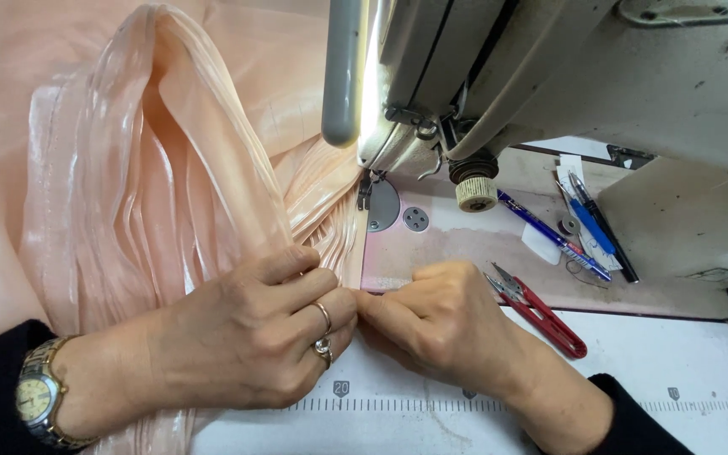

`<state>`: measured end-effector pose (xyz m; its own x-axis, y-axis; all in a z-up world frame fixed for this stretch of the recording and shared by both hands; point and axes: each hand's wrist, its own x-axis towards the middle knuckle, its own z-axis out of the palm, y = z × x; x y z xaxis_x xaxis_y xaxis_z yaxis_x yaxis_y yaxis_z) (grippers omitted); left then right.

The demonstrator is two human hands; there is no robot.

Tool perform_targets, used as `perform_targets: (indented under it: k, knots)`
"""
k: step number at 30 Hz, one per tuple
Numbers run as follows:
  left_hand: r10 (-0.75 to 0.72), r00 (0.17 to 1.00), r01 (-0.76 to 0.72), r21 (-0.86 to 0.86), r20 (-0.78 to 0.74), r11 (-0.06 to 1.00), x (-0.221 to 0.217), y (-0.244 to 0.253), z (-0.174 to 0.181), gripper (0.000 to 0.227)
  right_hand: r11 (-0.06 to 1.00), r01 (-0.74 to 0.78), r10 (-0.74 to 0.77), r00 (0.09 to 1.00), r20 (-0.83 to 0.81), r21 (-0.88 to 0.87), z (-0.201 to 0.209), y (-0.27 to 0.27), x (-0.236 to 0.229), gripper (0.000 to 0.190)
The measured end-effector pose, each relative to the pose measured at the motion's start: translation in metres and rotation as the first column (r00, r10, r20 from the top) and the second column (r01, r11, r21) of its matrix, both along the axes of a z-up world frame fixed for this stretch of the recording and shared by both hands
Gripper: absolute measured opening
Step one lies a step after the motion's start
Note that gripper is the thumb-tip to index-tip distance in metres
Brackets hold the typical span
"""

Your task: Manually folding fabric into pleats and sewing them using an industrial sewing machine.

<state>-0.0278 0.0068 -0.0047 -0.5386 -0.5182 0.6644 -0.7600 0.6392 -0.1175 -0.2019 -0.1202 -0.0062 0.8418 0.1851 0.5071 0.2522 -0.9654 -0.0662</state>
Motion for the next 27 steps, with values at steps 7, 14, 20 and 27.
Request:
perform_targets:
  k: [7,14,20,27]
  knots:
    - [0.037,0.999,-0.037,0.0,0.024,0.999,0.002,-0.005,0.005,0.031,0.995,0.026,-0.02,0.997,-0.07,0.093,-0.011,-0.002,0.002,0.037]
    - [0.1,0.978,-0.114,0.07,0.182,0.991,0.02,-0.01,0.006,0.031,0.964,0.043,-0.017,0.995,-0.101,0.261,-0.009,-0.004,0.006,0.03]
    - [0.024,0.979,-0.058,0.165,0.202,0.985,0.028,-0.018,0.001,0.036,0.942,0.067,-0.018,0.989,-0.15,0.33,-0.01,-0.006,0.008,0.032]
    - [0.086,0.98,-0.113,0.149,0.179,0.982,0.03,-0.022,-0.005,0.043,0.936,0.076,-0.022,0.987,-0.159,0.344,-0.01,-0.007,0.009,0.016]
